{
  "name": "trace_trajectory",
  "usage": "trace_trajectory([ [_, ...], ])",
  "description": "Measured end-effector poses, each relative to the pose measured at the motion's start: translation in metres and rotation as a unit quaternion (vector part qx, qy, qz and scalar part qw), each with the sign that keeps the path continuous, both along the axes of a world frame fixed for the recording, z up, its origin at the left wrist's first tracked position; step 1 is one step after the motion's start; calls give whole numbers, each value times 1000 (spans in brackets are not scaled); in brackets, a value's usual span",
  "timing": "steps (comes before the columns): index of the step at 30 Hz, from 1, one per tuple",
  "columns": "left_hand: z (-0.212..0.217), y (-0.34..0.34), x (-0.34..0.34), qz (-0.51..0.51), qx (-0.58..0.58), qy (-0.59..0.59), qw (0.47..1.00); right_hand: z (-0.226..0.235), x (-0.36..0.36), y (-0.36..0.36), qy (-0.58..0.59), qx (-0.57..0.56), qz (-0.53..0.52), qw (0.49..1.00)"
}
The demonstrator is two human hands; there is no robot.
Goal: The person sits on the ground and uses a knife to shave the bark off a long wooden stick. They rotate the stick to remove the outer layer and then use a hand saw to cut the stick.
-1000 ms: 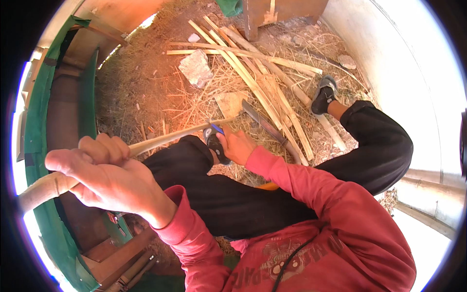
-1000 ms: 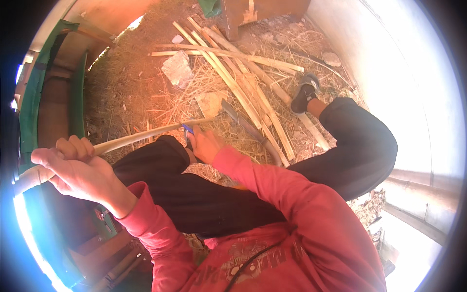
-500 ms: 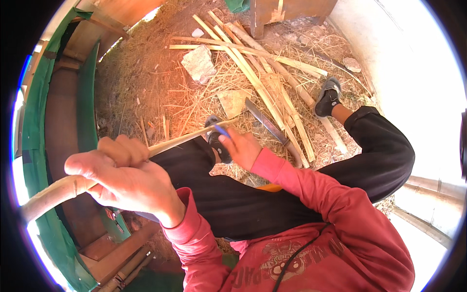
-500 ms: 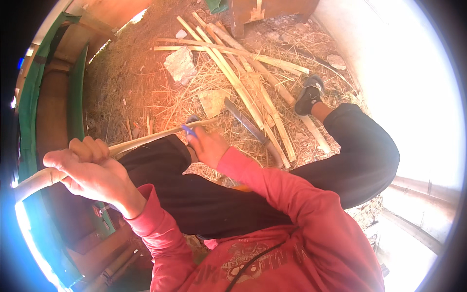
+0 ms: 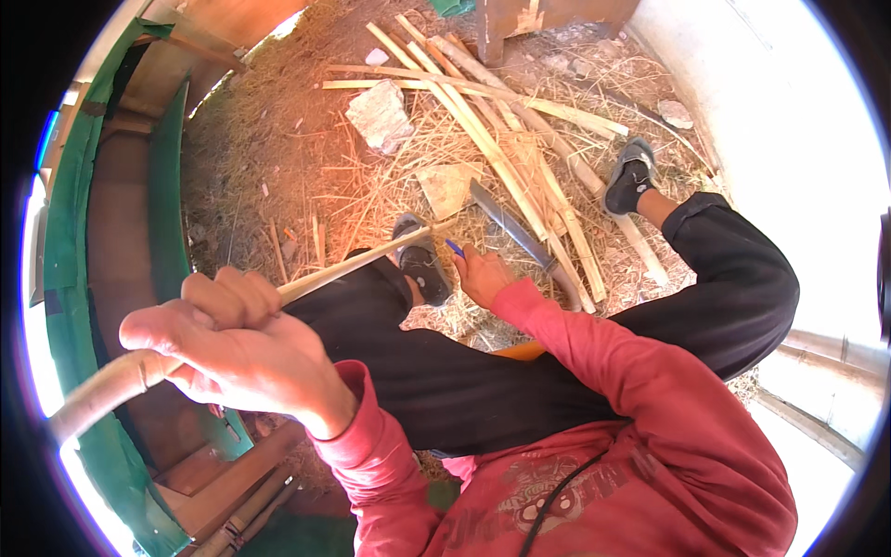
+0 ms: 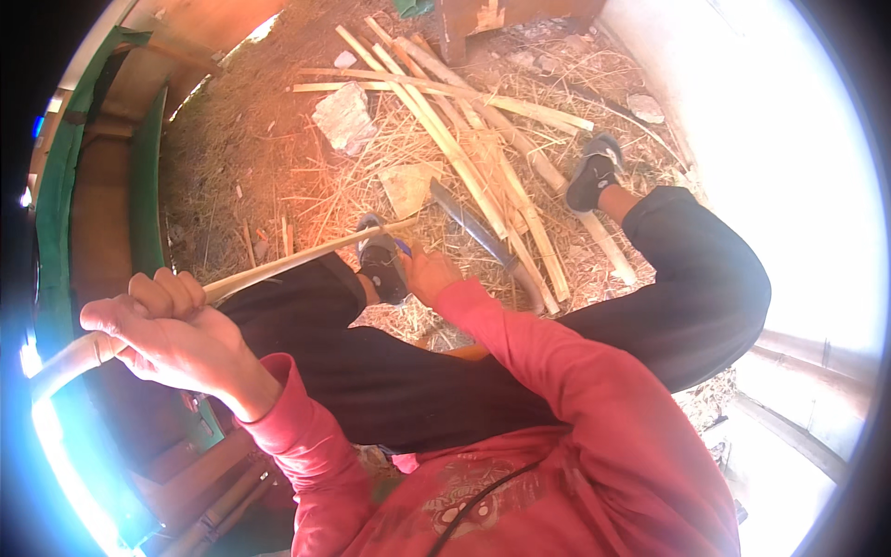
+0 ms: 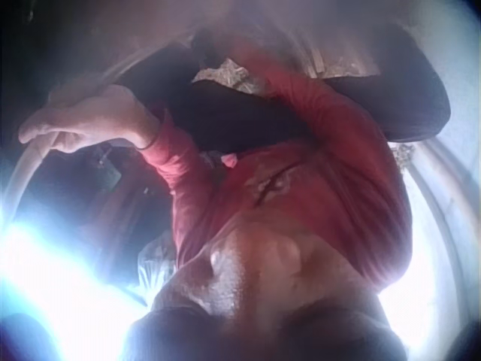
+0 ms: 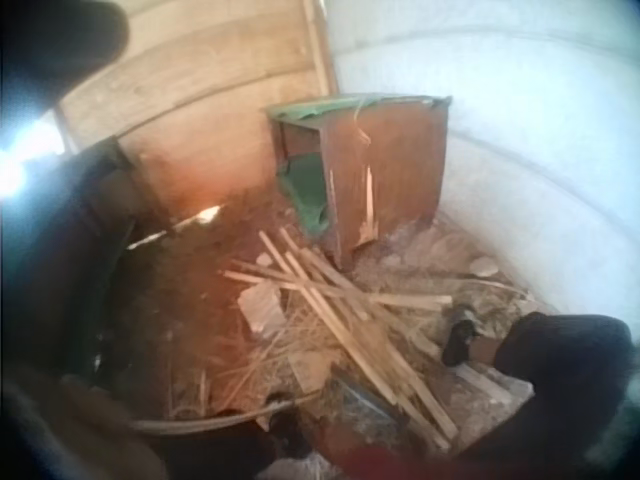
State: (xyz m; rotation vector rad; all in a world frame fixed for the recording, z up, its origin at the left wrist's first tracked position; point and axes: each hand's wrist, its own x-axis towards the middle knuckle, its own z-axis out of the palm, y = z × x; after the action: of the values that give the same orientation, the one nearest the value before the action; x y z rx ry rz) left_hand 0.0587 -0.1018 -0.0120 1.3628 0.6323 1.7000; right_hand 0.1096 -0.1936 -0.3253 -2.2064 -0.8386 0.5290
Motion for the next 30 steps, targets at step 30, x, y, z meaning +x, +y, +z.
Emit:
trace_trajectory([
  [30,45,20,-21,11,85,-2,996,100,14,21,151,234,-22,960],
])
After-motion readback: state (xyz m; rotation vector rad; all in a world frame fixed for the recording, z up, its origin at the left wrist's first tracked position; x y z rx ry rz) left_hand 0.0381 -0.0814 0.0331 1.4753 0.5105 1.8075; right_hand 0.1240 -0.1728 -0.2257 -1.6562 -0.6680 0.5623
